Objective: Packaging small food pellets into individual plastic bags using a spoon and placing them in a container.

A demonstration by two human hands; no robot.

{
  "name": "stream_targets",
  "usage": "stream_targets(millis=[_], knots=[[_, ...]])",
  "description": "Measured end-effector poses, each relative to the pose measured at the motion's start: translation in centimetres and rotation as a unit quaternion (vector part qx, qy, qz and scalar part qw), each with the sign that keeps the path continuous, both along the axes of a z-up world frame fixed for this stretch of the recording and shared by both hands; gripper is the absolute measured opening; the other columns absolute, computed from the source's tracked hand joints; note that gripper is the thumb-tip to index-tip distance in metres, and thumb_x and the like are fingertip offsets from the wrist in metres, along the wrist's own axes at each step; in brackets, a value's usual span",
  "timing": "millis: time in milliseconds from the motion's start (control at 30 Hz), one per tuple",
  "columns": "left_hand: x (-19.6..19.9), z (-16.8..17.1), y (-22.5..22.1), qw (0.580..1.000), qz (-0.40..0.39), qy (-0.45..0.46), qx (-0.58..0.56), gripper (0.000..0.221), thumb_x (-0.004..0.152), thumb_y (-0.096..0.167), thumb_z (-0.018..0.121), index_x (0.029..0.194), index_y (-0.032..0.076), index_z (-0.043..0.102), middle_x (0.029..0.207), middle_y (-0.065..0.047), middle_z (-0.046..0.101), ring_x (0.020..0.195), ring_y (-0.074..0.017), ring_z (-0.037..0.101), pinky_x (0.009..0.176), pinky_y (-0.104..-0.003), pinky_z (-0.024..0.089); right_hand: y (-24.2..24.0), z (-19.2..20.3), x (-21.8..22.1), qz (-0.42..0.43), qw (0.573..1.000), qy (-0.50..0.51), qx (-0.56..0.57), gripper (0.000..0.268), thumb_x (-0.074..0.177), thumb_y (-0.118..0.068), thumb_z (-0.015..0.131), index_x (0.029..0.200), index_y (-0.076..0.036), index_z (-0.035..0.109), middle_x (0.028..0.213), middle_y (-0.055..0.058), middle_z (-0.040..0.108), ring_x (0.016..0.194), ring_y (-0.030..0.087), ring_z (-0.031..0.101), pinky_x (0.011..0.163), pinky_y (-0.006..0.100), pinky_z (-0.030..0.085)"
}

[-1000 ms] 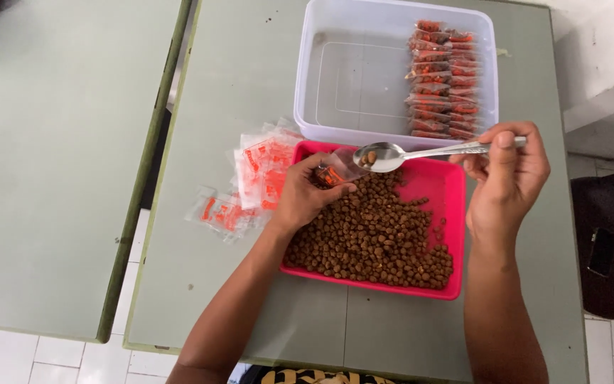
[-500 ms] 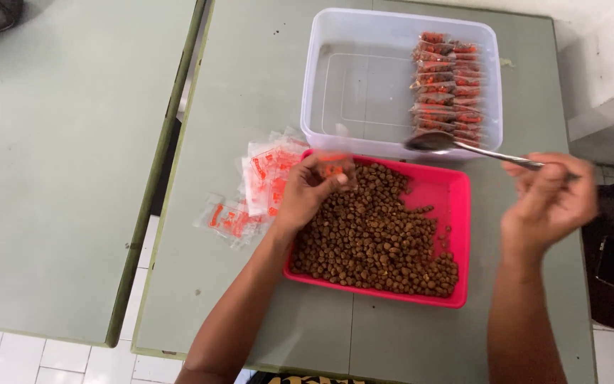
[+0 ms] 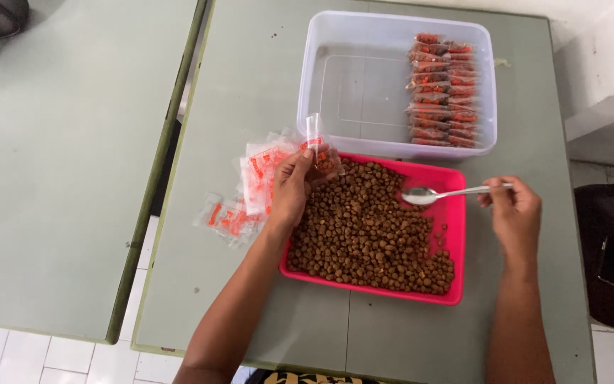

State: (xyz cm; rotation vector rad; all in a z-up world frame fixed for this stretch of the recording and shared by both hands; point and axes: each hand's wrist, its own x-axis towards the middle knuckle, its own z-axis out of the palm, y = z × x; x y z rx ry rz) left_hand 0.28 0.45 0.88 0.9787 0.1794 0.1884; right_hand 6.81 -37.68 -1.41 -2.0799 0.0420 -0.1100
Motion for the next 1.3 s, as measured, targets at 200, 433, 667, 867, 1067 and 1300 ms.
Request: stream_targets(millis=[200, 433, 667, 867, 1067, 1300], knots=[[0.0, 0.4, 0.1, 1.0, 0.003, -0.016, 0.019, 0.034, 0.102, 0.031, 0.062, 0.112, 0.002, 0.076, 0.107, -0.014, 0.077, 0.1, -0.0265, 0.076, 0.093, -0.044, 0.067, 2.2, 1.7, -0.9, 0.013, 0.999, 0.024, -0.038, 0.015, 0.109, -0.019, 0.068, 0.112, -0.004, 0.069, 0.084, 0.006, 0.067, 0.075, 0.011, 0.059, 0.075, 0.028, 0.051], [-0.1, 0.1, 0.0, 0.996, -0.013, -0.076, 0.049, 0.03, 0.093, 0.008, 0.075, 0.122, 0.001, 0.069, 0.103, -0.013, 0.075, 0.1, -0.0253, 0.074, 0.096, -0.04, 0.066, 3.4, 1.7, -1.5, 0.011, 0.989, 0.039, 0.144, 0.023, 0.107, -0.019, 0.061, 0.124, -0.005, 0.068, 0.076, 0.001, 0.054, 0.066, 0.008, 0.047, 0.056, 0.023, 0.035], [-0.5, 1.3, -0.4, 0.993, -0.043, -0.071, 0.085, 0.021, 0.095, 0.012, 0.073, 0.11, -0.002, 0.07, 0.099, -0.013, 0.073, 0.099, -0.0226, 0.072, 0.094, -0.043, 0.068, 4.7, 4.1, -3.3, 0.023, 0.994, -0.088, -0.062, 0.039, 0.122, -0.027, 0.042, 0.109, 0.0, 0.067, 0.087, 0.01, 0.072, 0.076, 0.017, 0.064, 0.075, 0.033, 0.052], [-0.4, 1.1, -0.4, 0.991, -0.035, -0.064, 0.113, 0.021, 0.095, 0.008, 0.072, 0.114, -0.001, 0.071, 0.098, -0.012, 0.074, 0.095, -0.0219, 0.073, 0.092, -0.038, 0.067, 5.0, 4.1, -3.5, -0.021, 0.981, -0.164, -0.106, 0.031, 0.121, -0.019, 0.046, 0.11, 0.001, 0.067, 0.087, 0.011, 0.072, 0.076, 0.02, 0.066, 0.074, 0.036, 0.052], [0.0, 0.2, -1.0, 0.988, 0.015, -0.042, 0.145, 0.03, 0.09, 0.005, 0.081, 0.119, -0.002, 0.074, 0.089, -0.015, 0.077, 0.084, -0.0152, 0.07, 0.076, -0.033, 0.064, 6.0, 2.9, -3.1, 0.016, 0.988, -0.153, -0.025, 0.032, 0.122, -0.019, 0.048, 0.105, 0.0, 0.068, 0.082, 0.019, 0.071, 0.066, 0.023, 0.063, 0.068, 0.034, 0.049], [0.0, -0.1, -1.1, 0.983, 0.018, -0.059, 0.174, 0.032, 0.086, 0.003, 0.085, 0.116, 0.0, 0.076, 0.091, -0.015, 0.078, 0.087, -0.0154, 0.071, 0.077, -0.032, 0.062, 4.3, 1.7, -2.3, -0.003, 0.993, -0.091, 0.075, 0.028, 0.12, -0.022, 0.044, 0.107, -0.005, 0.064, 0.083, 0.01, 0.069, 0.07, 0.012, 0.062, 0.065, 0.022, 0.04]])
